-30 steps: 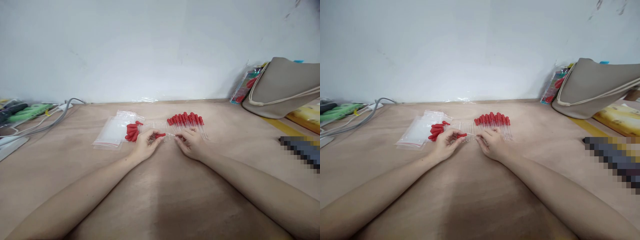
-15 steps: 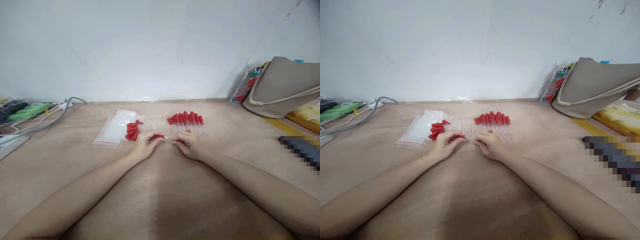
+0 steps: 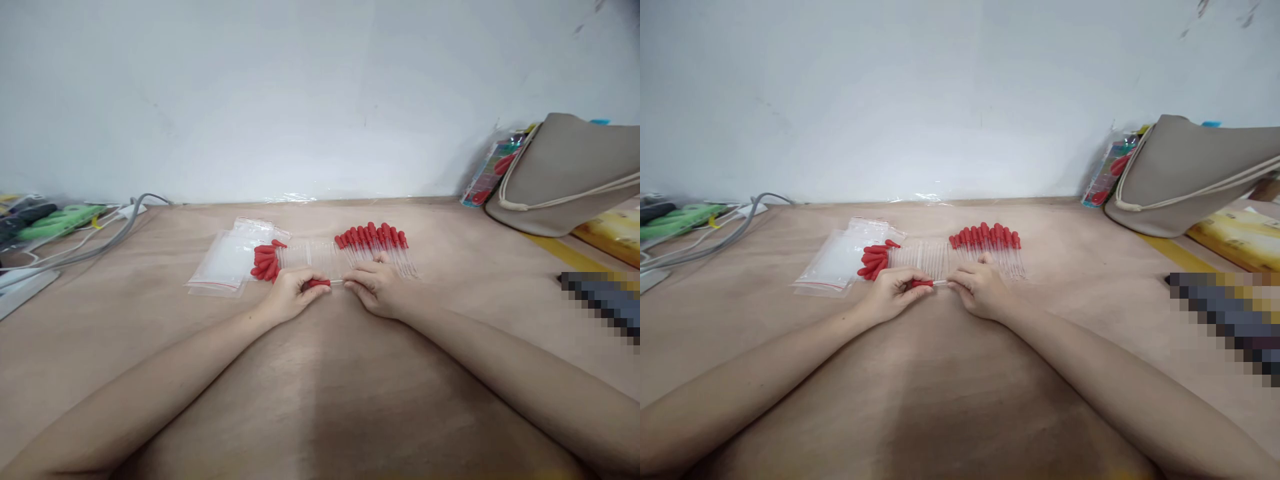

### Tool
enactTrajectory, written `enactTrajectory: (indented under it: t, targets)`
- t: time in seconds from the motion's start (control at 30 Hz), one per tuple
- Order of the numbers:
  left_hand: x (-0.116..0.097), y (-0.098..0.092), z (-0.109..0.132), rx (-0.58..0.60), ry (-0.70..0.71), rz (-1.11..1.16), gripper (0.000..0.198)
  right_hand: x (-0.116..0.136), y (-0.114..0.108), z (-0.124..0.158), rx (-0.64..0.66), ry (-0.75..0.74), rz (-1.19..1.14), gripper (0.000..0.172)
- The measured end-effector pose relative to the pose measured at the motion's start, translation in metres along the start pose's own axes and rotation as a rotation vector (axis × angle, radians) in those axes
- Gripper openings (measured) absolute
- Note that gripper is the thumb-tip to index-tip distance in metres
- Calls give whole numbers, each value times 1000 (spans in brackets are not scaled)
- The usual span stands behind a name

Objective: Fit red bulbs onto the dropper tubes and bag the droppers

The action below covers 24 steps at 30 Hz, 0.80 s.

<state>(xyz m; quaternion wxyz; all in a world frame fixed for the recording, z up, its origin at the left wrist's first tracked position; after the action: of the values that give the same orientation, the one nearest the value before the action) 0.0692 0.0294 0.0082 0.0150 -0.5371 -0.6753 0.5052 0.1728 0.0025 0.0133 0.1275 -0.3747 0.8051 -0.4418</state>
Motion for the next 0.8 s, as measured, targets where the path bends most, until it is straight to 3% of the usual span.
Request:
enactTrajectory:
  t: [0.33,0.6,0.73,0.8]
  targets:
    - [-3,0,1,-10,28,-23,15,3,12,-4,34,26,28,31]
    - [-3,-3,-1,-17,2,-50,11,5,12,-13,200,52,94,31]
    - [-9,-12,-2,-85,47,-96,17,4,2,-18,234,40,150,25]
    - [-8,-23,-2,-164,62,-149,26,-16,-3,-18,225,175,111,22]
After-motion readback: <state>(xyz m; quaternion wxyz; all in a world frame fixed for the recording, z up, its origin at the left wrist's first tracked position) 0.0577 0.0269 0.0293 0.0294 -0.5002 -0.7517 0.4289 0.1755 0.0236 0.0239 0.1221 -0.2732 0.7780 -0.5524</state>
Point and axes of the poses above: each hand's wrist, its own z-axis away from the middle knuckle, its own y-axis out of the palm, x = y × z, the point moved 10 cm from there along -z, towards the middle knuckle, and after that the axes turned 1 degree about -z, right-handed, at the moved point
